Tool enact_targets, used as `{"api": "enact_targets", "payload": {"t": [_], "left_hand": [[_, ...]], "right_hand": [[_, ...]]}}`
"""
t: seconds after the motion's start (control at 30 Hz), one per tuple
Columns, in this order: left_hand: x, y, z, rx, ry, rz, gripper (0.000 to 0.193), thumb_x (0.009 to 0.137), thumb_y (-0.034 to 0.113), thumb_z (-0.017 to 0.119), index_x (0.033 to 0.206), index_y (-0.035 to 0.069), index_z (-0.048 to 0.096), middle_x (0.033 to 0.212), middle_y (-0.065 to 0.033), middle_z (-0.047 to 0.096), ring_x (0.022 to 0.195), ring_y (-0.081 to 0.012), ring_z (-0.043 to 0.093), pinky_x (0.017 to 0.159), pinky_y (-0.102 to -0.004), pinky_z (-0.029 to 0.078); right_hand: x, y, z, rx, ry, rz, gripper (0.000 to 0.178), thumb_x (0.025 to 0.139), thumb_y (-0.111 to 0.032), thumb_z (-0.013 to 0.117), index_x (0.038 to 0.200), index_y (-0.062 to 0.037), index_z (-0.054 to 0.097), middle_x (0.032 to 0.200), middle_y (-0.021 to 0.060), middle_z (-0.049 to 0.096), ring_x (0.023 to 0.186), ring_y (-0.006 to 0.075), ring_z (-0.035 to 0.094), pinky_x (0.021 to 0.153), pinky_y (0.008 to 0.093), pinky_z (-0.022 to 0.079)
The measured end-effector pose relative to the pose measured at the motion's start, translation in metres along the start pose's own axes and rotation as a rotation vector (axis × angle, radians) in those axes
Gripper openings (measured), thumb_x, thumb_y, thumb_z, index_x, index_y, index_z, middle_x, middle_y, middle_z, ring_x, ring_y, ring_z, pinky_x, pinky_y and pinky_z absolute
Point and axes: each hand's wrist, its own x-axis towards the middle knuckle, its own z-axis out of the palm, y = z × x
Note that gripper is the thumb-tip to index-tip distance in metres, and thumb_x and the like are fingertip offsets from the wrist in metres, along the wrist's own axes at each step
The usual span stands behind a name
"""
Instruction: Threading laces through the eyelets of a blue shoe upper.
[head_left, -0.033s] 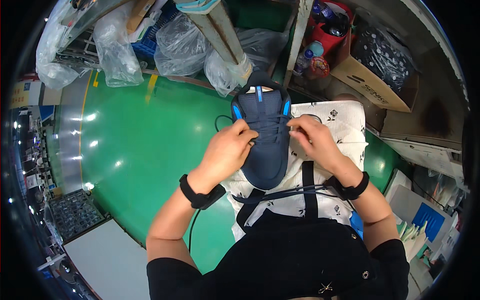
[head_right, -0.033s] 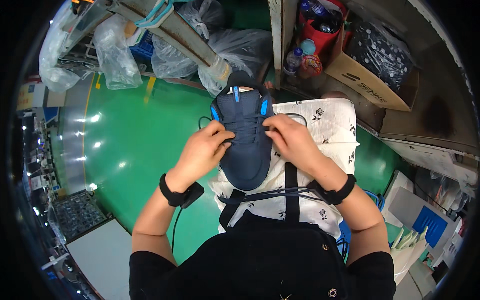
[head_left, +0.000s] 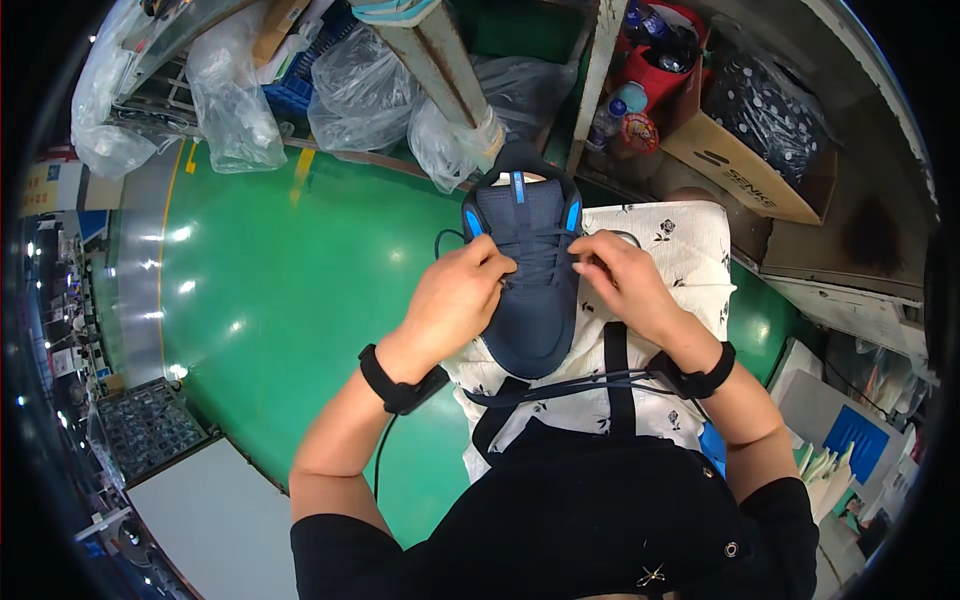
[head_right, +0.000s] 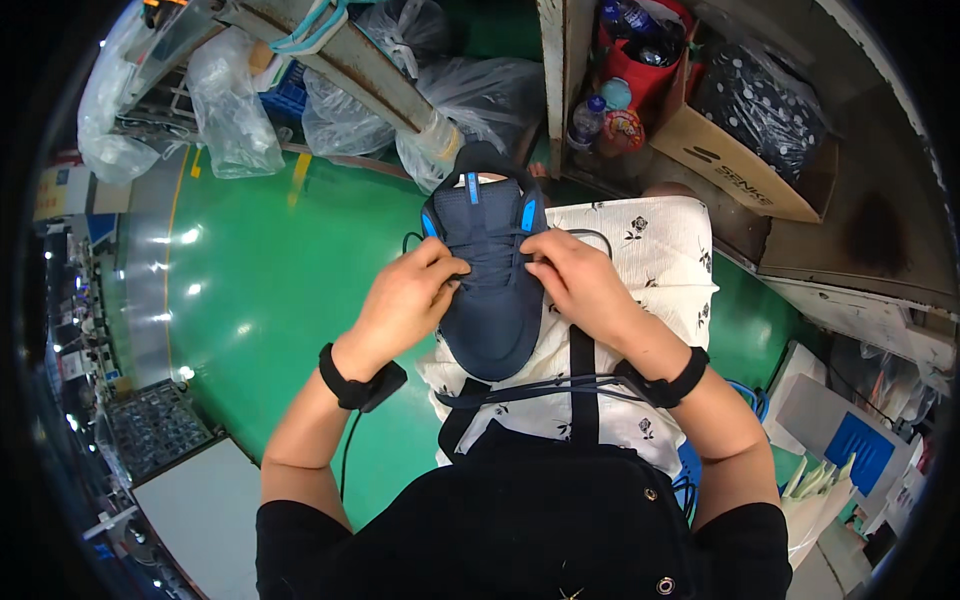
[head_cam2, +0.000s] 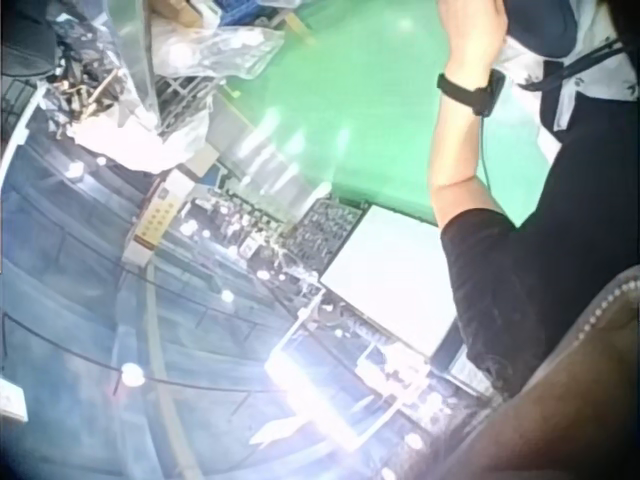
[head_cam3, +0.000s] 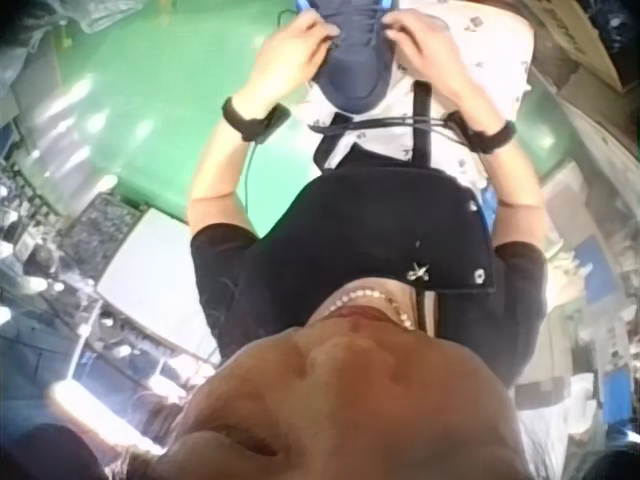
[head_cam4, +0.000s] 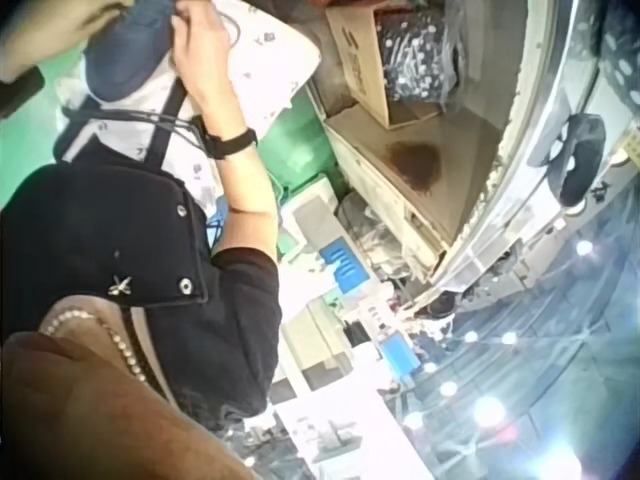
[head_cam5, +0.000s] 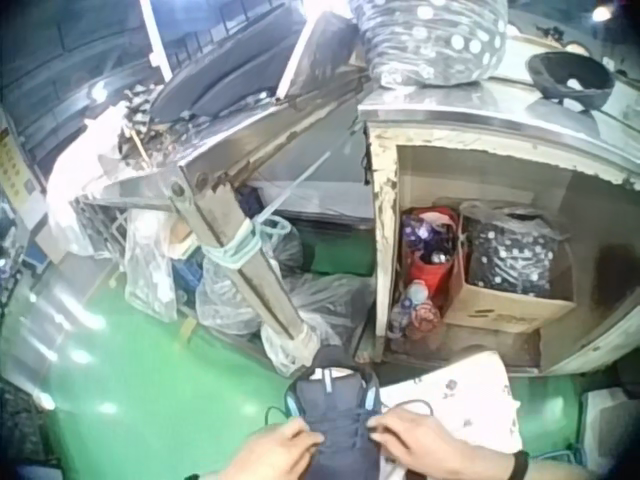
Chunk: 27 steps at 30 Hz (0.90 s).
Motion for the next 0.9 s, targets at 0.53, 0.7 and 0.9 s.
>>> {"api": "enact_targets", "payload": {"t": [0.53, 0.7, 0.9], "left_hand": [[-0.034, 0.006, -0.006, -0.069, -0.291, 0.169, 0.015, 0.075, 0.009, 0.072, 0.087, 0.006, 0.065, 0.086, -0.0049, 0.058, 0.072, -0.0192, 0.059, 0.066, -0.0328, 0.048], [-0.021, -0.006, -0.017, -0.186, 0.092, -0.086, 0.016, 0.079, 0.0, 0.068, 0.094, 0.005, 0.067, 0.089, -0.0069, 0.057, 0.073, -0.022, 0.06, 0.064, -0.0309, 0.049], [0.003, -0.014, -0.007, 0.04, 0.001, 0.167, 0.016, 0.073, 0.0, 0.069, 0.088, 0.006, 0.065, 0.082, -0.0073, 0.054, 0.07, -0.0258, 0.058, 0.062, -0.0351, 0.049]], "right_hand": [[0.028, -0.007, 0.017, -0.394, -0.082, -0.205, 0.01, 0.082, -0.009, 0.064, 0.086, -0.0039, 0.056, 0.082, 0.0122, 0.056, 0.069, 0.0328, 0.061, 0.06, 0.0409, 0.05], [0.031, -0.01, 0.017, -0.432, -0.104, -0.215, 0.012, 0.082, -0.011, 0.064, 0.085, -0.0034, 0.056, 0.083, 0.0117, 0.057, 0.069, 0.0323, 0.062, 0.06, 0.0402, 0.05], [0.037, -0.013, 0.015, -0.45, -0.183, -0.202, 0.013, 0.083, -0.012, 0.063, 0.085, -0.0025, 0.056, 0.082, 0.0125, 0.058, 0.071, 0.0328, 0.062, 0.061, 0.0411, 0.05]]}}
